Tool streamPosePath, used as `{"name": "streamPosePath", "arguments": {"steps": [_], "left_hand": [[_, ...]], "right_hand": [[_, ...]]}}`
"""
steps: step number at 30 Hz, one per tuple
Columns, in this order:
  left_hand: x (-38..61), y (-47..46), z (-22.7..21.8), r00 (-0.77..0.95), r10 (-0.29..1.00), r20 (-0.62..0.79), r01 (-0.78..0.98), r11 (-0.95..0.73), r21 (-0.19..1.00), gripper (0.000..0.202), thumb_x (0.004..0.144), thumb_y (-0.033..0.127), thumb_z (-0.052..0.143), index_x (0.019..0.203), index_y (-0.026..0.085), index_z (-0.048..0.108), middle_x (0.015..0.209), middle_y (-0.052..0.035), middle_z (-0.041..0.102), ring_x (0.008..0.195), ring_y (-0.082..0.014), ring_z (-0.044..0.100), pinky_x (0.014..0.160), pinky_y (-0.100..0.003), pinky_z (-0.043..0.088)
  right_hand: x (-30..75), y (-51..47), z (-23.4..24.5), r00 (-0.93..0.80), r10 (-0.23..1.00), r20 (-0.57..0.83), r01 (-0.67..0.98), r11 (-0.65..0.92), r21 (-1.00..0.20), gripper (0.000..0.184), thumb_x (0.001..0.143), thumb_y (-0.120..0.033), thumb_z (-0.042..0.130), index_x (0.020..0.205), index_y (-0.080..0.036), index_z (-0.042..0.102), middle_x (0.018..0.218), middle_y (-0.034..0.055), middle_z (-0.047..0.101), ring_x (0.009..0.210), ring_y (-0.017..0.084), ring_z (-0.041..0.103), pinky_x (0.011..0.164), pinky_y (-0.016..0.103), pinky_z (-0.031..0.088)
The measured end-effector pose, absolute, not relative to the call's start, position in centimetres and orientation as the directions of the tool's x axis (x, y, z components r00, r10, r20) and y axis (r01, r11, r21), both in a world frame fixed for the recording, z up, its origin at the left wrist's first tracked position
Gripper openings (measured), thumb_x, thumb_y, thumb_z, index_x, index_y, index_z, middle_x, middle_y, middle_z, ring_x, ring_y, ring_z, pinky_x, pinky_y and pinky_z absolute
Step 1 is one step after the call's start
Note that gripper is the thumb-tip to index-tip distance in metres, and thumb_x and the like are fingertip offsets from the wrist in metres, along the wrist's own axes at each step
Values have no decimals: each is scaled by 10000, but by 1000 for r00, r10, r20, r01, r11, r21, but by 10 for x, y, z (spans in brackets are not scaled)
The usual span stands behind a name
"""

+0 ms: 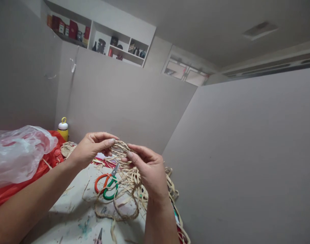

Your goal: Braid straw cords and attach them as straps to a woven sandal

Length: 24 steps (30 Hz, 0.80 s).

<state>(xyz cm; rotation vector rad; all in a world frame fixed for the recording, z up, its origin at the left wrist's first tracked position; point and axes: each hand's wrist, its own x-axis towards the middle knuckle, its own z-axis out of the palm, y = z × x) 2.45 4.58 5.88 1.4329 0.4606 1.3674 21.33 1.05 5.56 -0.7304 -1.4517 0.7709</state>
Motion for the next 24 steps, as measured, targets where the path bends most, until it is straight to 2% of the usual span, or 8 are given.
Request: {"name": "streamPosePath", "arguments": {"steps": [5,15,17,21,24], "left_hand": [[24,43,60,319,833,452,-397,-316,862,186,733,305,742,774,130,696,612,15,631,479,-69,549,506,-205,434],[24,38,62,316,848,425,-434,-269,860,186,700,285,763,748,120,692,643,1,639,477,-63,547,496,-200,411],[23,36,64,304,852,427,-445,-270,854,196,701,295,768,782,129,704,663,-2,650,486,-68,559,516,-212,432],[20,33,69,275,860,431,-510,-249,823,311,724,343,764,974,164,713,742,-11,671,575,-96,622,613,-243,489],[22,35,67,334,840,427,-510,-220,832,306,688,332,799,921,153,715,799,-40,699,615,-108,642,621,-242,489]], "right_hand": [[216,6,58,-81,821,566,-11,567,-824,110,755,-251,789,865,-247,785,672,10,760,609,121,717,521,154,556],[215,-2,62,-113,826,553,21,558,-829,112,754,-258,784,862,-230,788,650,30,757,593,135,714,525,178,567],[214,-3,62,-77,829,554,12,556,-831,120,738,-262,795,851,-223,789,660,36,758,597,145,717,517,186,568],[211,-5,64,59,831,554,-74,557,-827,148,694,-259,824,834,-226,788,681,36,759,579,139,707,499,182,560],[207,-5,65,161,819,551,-137,571,-809,158,672,-245,837,820,-224,785,707,30,759,580,130,701,491,172,553]]}}
